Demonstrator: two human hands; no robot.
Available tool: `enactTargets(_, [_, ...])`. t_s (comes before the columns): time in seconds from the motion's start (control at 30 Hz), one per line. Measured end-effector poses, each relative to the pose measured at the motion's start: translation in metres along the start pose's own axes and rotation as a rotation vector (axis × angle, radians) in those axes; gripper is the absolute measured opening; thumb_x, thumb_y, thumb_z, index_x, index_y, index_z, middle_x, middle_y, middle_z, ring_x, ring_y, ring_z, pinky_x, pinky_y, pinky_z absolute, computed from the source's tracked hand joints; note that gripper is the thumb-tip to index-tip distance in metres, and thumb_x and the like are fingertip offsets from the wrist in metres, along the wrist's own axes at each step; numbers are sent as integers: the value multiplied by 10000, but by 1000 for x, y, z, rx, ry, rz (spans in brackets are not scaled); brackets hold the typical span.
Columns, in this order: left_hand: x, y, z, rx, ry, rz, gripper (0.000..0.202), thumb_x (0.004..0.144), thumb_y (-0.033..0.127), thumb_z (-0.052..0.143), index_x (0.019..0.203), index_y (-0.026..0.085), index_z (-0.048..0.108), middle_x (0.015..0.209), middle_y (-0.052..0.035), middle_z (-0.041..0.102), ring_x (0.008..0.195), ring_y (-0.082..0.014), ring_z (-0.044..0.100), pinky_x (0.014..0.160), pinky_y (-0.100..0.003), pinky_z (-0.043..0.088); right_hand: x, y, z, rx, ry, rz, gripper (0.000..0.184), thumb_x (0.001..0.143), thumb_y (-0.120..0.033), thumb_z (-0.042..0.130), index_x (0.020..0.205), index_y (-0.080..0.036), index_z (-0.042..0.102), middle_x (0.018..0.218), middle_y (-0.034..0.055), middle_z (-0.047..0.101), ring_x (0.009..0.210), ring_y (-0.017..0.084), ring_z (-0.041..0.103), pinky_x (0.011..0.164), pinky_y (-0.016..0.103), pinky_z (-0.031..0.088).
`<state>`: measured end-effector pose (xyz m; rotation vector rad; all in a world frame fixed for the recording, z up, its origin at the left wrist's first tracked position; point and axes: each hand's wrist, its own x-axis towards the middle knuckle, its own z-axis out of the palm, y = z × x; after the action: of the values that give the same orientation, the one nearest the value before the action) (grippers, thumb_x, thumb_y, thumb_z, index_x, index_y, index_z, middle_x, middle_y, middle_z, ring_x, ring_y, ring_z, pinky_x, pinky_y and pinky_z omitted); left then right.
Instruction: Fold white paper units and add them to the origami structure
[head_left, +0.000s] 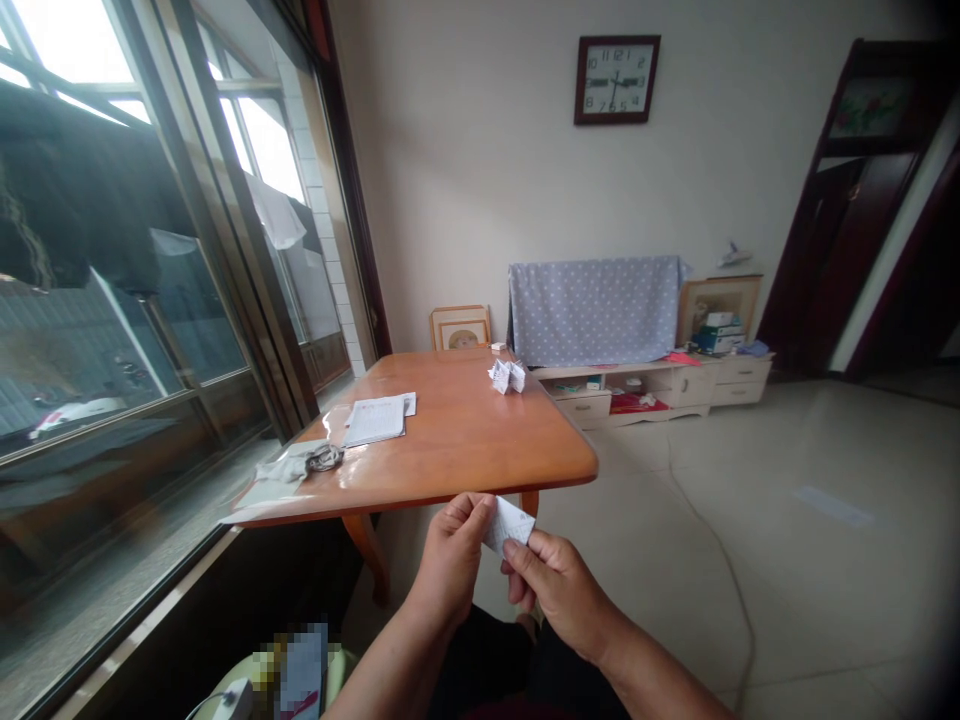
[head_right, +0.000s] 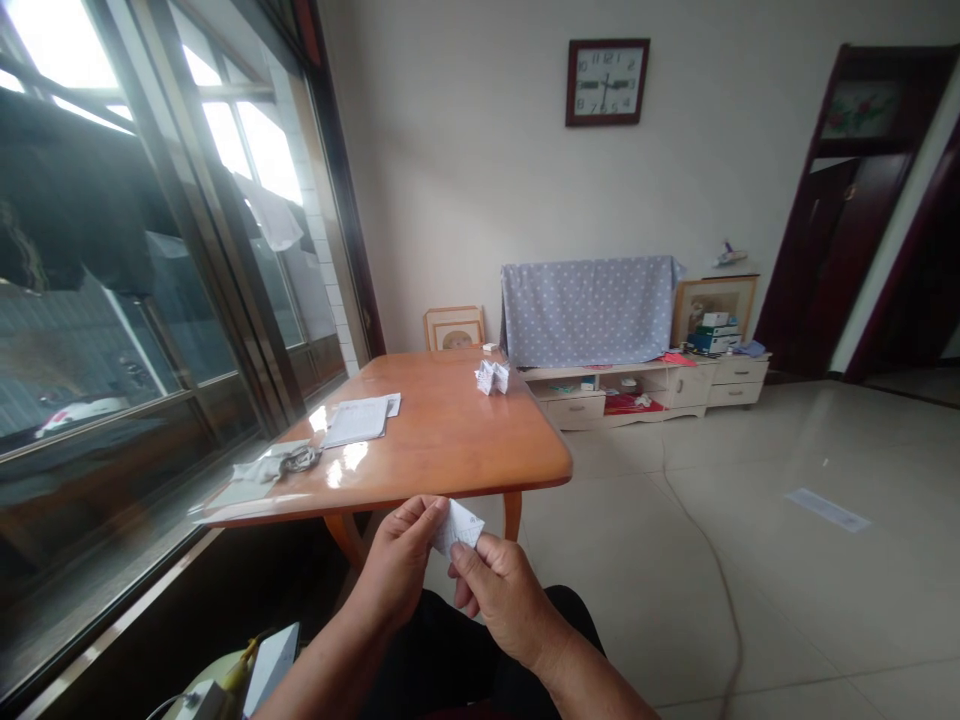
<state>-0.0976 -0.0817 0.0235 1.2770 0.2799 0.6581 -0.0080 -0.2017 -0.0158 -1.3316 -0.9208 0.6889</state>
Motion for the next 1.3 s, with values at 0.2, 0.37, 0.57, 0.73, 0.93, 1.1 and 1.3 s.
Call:
enactTargets(0.2, [0, 0, -2, 46, 34, -9, 325, 892, 467, 649, 794, 156, 643, 686, 1, 559, 631, -120, 468, 614, -238, 381, 0, -2, -3, 1, 18, -14, 457, 961, -569, 528, 832, -150, 657, 603, 14, 628, 516, 116, 544, 530, 244, 423])
enactTargets(0.37, [-3, 3, -2, 108, -50, -8, 352, 895, 452, 652, 712, 156, 607, 626, 5, 560, 609, -116, 448, 637, -250, 376, 1, -4, -5, 16, 17, -15, 453, 960, -568, 531, 842, -150, 658, 608, 15, 629, 518, 118, 543, 535, 248, 418])
enactTargets(0.57, [-3, 5, -3, 150, -33, 31, 340, 890, 437, 669, 713, 152, 614, 638, 2, 588, 629, -121, 470, 661, -253, 379, 3, -11, -14, 39, 73, -29, 454, 960, -575, 523, 810, -162, 635, 685, 30, 643, 596, 134, 558, 603, 268, 434])
enactTargets(0.73, [-4, 8, 1, 196, -138, -18, 345, 917, 457, 632, 778, 142, 655, 705, -44, 675, 656, -151, 555, 677, -269, 420, 12, -25, -22, 84, 175, -81, 392, 923, -564, 593, 896, -180, 668, 745, 11, 623, 691, 149, 553, 644, 266, 439])
enactTargets(0.93, [-3, 8, 4, 276, -137, -32, 359, 884, 474, 670, 748, 143, 656, 665, -28, 644, 618, -135, 533, 622, -243, 400, 16, -19, -28, 0, 150, -92, 383, 916, -545, 607, 842, -177, 682, 696, 8, 617, 661, 161, 554, 625, 281, 430])
enactTargets(1.1, [-1, 6, 4, 298, -108, 0, 345, 868, 454, 687, 721, 147, 631, 649, -13, 612, 614, -128, 511, 603, -235, 394, 16, -14, -28, -86, 180, -110, 391, 919, -549, 594, 842, -175, 678, 679, 14, 623, 644, 168, 556, 597, 280, 423])
enactTargets(1.3, [0, 8, 6, 316, -124, -13, 320, 869, 441, 680, 749, 147, 639, 642, -15, 623, 597, -133, 535, 600, -238, 407, 16, -21, -27, -57, 201, -92, 354, 907, -511, 610, 843, -170, 676, 711, 5, 602, 683, 159, 534, 620, 268, 435])
